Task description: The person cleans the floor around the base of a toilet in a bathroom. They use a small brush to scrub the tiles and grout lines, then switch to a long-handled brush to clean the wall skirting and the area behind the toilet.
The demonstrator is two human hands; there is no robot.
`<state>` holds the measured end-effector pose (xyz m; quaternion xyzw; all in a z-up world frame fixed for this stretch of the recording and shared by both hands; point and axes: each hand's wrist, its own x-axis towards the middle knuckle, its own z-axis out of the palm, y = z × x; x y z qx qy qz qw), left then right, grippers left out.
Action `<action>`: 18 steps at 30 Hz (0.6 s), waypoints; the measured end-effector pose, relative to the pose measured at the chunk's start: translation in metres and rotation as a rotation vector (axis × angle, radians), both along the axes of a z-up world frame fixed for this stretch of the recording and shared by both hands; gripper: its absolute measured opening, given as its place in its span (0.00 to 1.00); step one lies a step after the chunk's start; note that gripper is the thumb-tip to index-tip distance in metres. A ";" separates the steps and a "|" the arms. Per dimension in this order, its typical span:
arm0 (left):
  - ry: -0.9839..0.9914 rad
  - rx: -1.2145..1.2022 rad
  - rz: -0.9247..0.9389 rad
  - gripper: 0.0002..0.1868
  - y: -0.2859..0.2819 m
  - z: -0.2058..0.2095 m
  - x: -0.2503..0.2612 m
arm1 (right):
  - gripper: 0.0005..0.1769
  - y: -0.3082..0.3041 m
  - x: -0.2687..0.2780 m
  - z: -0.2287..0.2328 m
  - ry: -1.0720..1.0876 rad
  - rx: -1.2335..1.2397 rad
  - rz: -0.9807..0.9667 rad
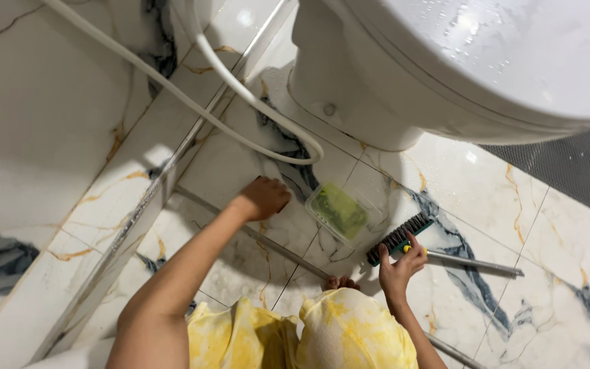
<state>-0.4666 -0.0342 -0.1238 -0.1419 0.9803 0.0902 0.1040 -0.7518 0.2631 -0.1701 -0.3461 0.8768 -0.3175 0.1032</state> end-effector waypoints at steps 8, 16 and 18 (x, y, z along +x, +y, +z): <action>-0.212 -0.176 0.460 0.11 -0.055 0.031 0.091 | 0.24 -0.110 -0.059 -0.008 -0.089 0.454 0.592; -0.151 -0.217 0.965 0.13 -0.070 0.041 0.201 | 0.18 -0.105 -0.036 0.027 -0.596 0.256 0.528; -0.194 -0.169 1.035 0.13 -0.063 0.040 0.221 | 0.18 -0.113 -0.019 0.043 -0.630 0.271 0.504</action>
